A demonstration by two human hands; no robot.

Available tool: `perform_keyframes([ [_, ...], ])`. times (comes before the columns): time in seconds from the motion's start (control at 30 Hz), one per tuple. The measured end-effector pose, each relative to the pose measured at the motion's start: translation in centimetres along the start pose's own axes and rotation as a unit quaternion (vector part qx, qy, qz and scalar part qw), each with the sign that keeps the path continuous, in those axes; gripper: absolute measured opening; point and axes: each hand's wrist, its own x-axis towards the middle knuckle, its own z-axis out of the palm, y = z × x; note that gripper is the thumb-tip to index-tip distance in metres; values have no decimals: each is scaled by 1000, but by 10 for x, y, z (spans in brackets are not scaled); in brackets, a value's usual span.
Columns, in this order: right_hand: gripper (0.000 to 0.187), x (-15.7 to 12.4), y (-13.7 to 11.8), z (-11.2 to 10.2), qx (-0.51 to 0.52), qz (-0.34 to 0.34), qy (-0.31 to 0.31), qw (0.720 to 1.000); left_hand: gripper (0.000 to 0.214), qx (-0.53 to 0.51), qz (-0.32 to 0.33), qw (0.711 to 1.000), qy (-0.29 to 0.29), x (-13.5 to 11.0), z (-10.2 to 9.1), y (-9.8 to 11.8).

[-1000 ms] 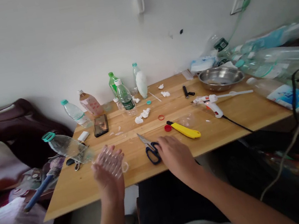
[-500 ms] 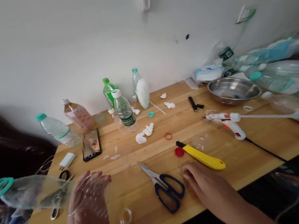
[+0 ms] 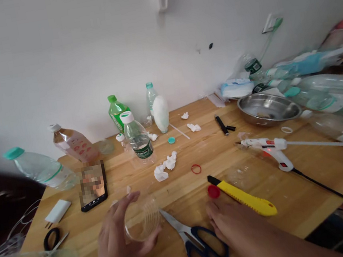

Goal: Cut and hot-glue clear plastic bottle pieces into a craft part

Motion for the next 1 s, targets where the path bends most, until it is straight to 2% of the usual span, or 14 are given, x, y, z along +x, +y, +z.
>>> perform_keyframes([
  [0.07,19,0,1,-2,-21,3,-28,999,70,35,34,999,-5,-1,-1,0],
  [0.17,25,-1,1,-8,-68,15,-59,996,68,50,104,992,-45,2,-6,9],
  [0.3,22,-4,5,-7,-74,12,-49,996,55,37,210,971,-109,9,-13,26],
  [0.4,19,-9,14,6,-61,-4,-1,998,49,18,229,966,-122,11,-15,35],
  [0.47,17,-12,20,15,-35,-35,25,998,52,0,222,967,-126,10,-14,37],
  [0.53,14,-13,24,20,-9,-59,23,998,60,-18,215,967,-135,7,-12,37],
  [0.6,8,-13,24,18,0,-63,-2,998,65,-35,204,967,-149,4,-10,36],
  [0.67,11,-10,21,11,-10,-52,-25,998,65,-60,178,968,-168,2,-10,34],
  [0.83,18,2,8,-2,-101,-13,-46,994,63,-164,49,963,-208,0,-20,32],
  [0.9,17,3,6,-2,-109,-20,-38,993,68,-257,-21,951,-172,-5,-26,32],
  [0.97,15,2,8,-4,-99,-33,-30,994,72,-333,-94,934,-89,-14,-31,31],
  [1.0,15,2,11,-9,-95,-34,-31,994,69,-332,-129,933,-50,-19,-33,29],
])
